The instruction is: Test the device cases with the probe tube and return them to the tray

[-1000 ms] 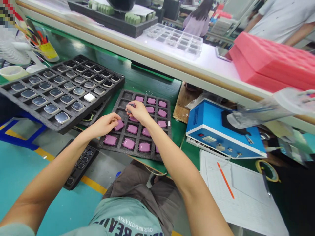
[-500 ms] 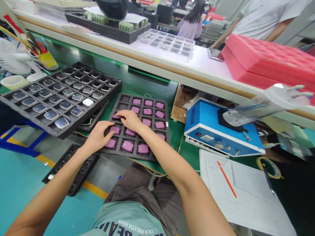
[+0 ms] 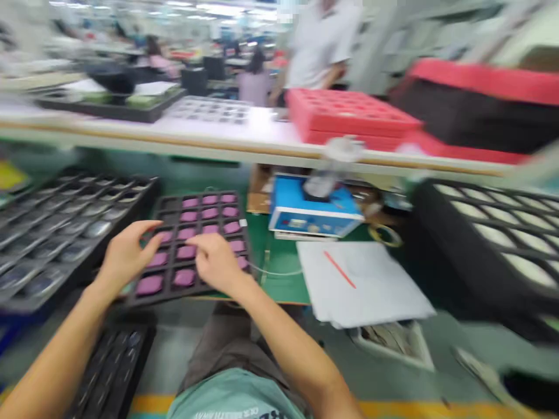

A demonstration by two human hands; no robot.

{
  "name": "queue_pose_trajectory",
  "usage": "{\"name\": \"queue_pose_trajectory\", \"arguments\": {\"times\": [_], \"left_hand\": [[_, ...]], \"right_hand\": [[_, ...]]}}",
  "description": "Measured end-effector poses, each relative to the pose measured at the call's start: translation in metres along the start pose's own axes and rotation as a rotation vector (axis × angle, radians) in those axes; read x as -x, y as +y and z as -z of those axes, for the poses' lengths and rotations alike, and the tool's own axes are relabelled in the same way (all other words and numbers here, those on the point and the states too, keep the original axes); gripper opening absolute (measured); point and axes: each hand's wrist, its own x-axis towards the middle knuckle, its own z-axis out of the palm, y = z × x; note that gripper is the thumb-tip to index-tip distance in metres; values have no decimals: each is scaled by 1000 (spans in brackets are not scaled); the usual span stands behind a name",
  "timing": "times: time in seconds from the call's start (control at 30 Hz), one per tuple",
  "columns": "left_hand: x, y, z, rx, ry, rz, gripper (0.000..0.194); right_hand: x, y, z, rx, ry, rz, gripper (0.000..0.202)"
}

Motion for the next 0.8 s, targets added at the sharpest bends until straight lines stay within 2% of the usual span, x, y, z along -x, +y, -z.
{"name": "queue_pose_trajectory", "arguments": {"times": [0.07, 0.1, 0.2, 0.27, 0.33, 0.4, 0.43, 0.5, 0.6, 0.7, 0.8], "left_hand": [[-46, 46, -9, -38, 37, -180, 29], [-70, 77, -21, -23, 31, -297, 30], [-125, 193, -77, 69, -62, -711, 42], [-141, 277, -125, 82, -143, -919, 59], [-145, 350, -176, 47, -192, -1086, 74], [-144, 409, -222, 39, -223, -1222, 84], [-143, 434, -243, 58, -245, -1263, 87], [-142, 472, -277, 117, -281, -1305, 90], [-148, 510, -308, 188, -281, -1320, 82], [-167, 530, -317, 233, -260, -1299, 74], [-194, 547, -310, 325, -237, -1226, 73]], "right_hand": [[39, -13, 45, -74, 159, 15, 35], [56, -17, 67, -71, 256, 11, 31], [108, -17, 137, 13, 607, -35, 23], [144, -10, 189, 66, 965, -106, 19], [179, 1, 242, 43, 1402, -209, 18], [211, 13, 293, -42, 1728, -300, 27], [226, 18, 314, -82, 1822, -331, 30], [252, 28, 346, -117, 1924, -366, 34], [283, 42, 371, -80, 1916, -454, 34], [305, 58, 388, 51, 1821, -572, 30], [320, 73, 423, 330, 1650, -658, 23]]}}
